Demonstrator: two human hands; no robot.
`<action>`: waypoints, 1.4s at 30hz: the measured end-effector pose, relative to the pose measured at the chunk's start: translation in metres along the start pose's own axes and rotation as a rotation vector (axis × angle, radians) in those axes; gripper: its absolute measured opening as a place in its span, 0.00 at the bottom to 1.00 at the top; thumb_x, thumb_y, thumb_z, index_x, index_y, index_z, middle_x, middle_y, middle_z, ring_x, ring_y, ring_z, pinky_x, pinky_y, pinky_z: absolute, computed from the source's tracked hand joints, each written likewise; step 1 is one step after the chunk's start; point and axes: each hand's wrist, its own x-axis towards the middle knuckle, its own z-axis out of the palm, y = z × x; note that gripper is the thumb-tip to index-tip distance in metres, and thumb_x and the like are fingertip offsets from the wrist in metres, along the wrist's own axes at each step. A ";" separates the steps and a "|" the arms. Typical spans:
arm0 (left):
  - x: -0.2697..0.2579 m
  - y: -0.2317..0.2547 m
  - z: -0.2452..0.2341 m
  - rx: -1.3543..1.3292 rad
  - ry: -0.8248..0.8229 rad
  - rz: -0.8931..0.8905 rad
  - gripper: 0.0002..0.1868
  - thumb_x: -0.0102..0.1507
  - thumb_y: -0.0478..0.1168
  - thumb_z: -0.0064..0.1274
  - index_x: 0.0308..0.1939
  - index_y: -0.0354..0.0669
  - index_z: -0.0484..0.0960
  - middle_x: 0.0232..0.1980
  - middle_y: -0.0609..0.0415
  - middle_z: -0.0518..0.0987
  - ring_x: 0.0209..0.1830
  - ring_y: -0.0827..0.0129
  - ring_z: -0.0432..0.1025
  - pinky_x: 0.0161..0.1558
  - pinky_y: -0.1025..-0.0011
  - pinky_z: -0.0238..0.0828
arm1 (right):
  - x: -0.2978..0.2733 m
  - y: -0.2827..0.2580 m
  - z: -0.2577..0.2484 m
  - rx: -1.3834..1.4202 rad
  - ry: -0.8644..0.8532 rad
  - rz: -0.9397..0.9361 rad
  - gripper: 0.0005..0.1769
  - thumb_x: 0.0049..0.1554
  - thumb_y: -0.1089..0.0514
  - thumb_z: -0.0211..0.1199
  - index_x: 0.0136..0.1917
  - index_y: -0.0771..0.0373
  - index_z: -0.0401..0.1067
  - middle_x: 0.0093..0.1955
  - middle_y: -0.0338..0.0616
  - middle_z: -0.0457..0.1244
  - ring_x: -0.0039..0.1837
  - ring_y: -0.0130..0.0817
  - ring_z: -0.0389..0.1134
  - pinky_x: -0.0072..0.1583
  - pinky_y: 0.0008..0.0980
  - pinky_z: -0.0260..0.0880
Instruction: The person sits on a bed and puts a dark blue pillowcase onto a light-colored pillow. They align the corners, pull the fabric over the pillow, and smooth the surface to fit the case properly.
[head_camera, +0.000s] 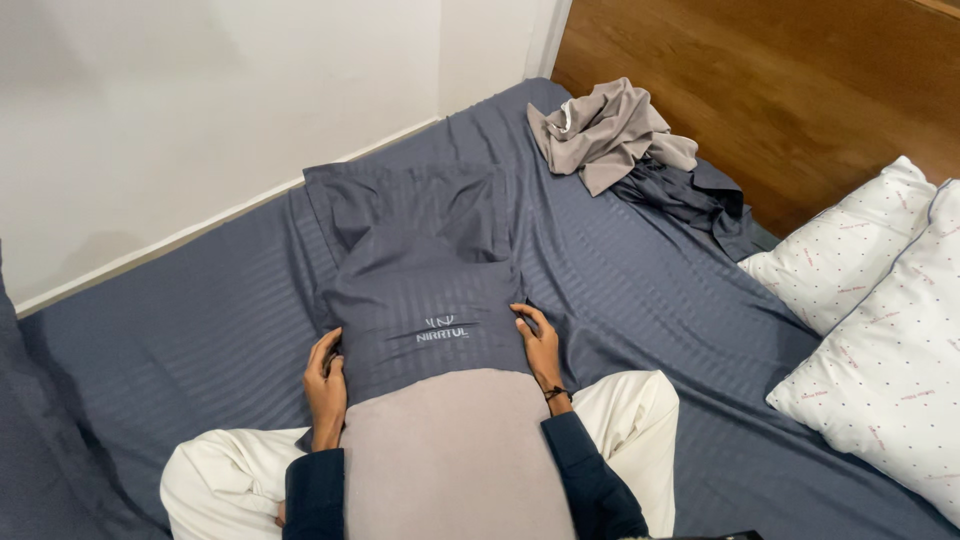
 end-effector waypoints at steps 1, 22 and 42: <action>0.000 -0.008 -0.001 -0.034 -0.021 0.008 0.24 0.63 0.27 0.43 0.62 0.40 0.80 0.65 0.50 0.77 0.65 0.63 0.71 0.65 0.69 0.65 | 0.000 0.003 0.000 0.013 -0.012 0.011 0.16 0.60 0.62 0.59 0.61 0.63 0.75 0.62 0.42 0.69 0.65 0.30 0.68 0.65 0.28 0.66; 0.001 -0.019 -0.004 -0.142 0.241 0.058 0.03 0.68 0.33 0.59 0.42 0.35 0.83 0.38 0.56 0.81 0.37 0.77 0.72 0.44 0.76 0.68 | 0.014 0.048 -0.005 0.312 0.155 0.016 0.07 0.66 0.58 0.60 0.51 0.64 0.68 0.50 0.33 0.65 0.44 0.18 0.55 0.46 0.21 0.55; 0.008 -0.041 0.007 0.011 0.211 -0.112 0.19 0.75 0.50 0.43 0.50 0.39 0.82 0.52 0.49 0.83 0.54 0.61 0.76 0.58 0.67 0.67 | 0.022 0.081 -0.006 0.060 0.153 0.110 0.12 0.64 0.54 0.63 0.52 0.66 0.75 0.45 0.37 0.64 0.49 0.25 0.62 0.56 0.25 0.63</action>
